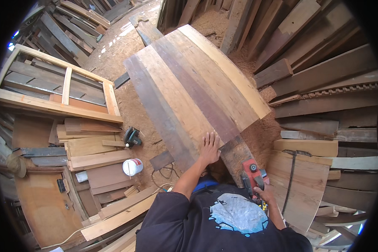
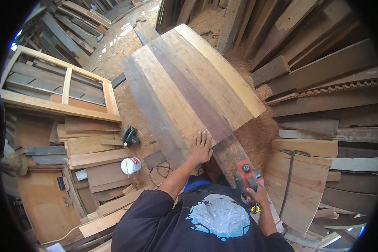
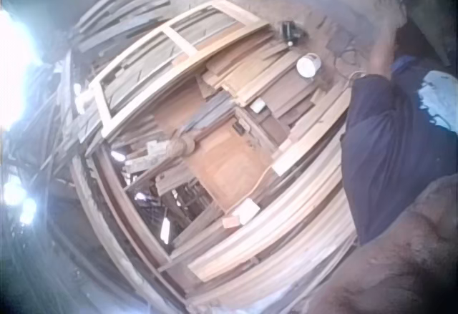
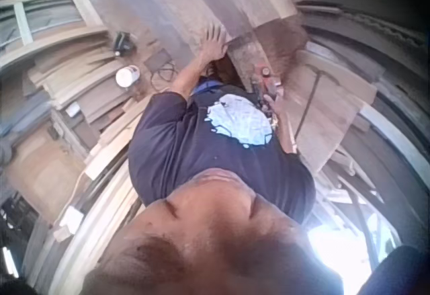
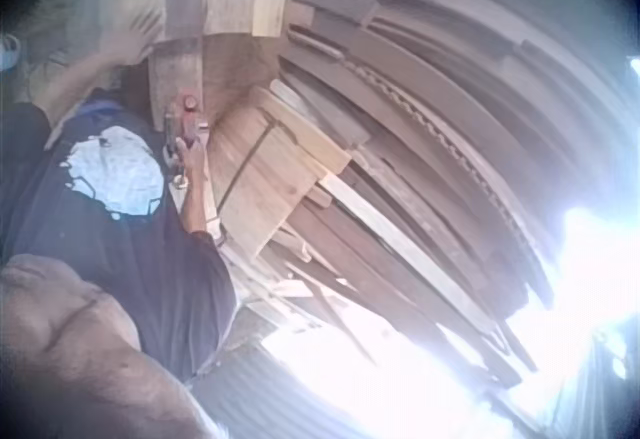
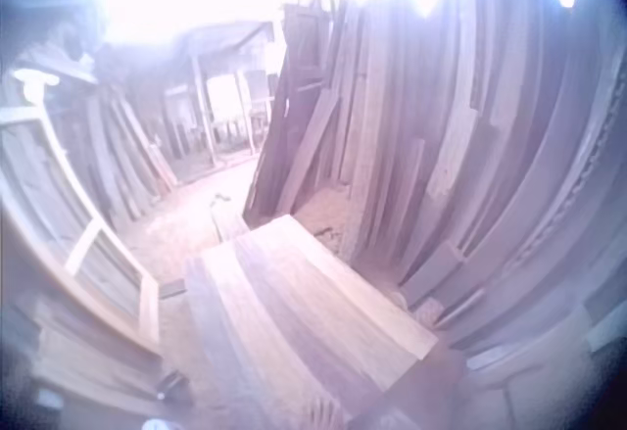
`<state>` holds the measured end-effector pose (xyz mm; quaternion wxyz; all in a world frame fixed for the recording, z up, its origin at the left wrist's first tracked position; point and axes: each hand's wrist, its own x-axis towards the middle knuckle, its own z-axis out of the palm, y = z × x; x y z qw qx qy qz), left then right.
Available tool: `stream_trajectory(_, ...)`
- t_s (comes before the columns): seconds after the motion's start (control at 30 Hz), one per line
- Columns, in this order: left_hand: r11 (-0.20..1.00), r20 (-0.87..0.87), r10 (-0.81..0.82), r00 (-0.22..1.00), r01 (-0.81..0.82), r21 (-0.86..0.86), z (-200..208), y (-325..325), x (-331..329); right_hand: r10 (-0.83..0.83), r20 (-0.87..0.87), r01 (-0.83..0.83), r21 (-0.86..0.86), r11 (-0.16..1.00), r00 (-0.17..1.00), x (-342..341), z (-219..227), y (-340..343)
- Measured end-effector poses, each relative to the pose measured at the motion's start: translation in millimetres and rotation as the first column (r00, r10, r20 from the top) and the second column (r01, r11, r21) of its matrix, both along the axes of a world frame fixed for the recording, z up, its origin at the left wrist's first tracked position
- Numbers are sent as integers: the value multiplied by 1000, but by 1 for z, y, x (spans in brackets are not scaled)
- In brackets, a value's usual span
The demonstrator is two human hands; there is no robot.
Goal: The person sands a large wooden board using a power sander, then turns the board over to inspect and wipe the other side.
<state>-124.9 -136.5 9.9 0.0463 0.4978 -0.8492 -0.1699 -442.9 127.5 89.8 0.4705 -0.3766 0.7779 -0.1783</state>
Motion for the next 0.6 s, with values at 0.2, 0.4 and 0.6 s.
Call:
stream_trajectory(0.2,996,56,87,995,-88,22,-1,62,49,-111,174,71,219,973,979,7,-11,-13)
stream_trajectory(0.4,798,172,587,791,-601,43,6,105,108,-21,202,50,-140,989,979,14,-10,-28)
stream_trajectory(0.6,445,-40,888,457,-837,320,-3,109,131,70,363,-6,-175,985,929,46,61,-83)
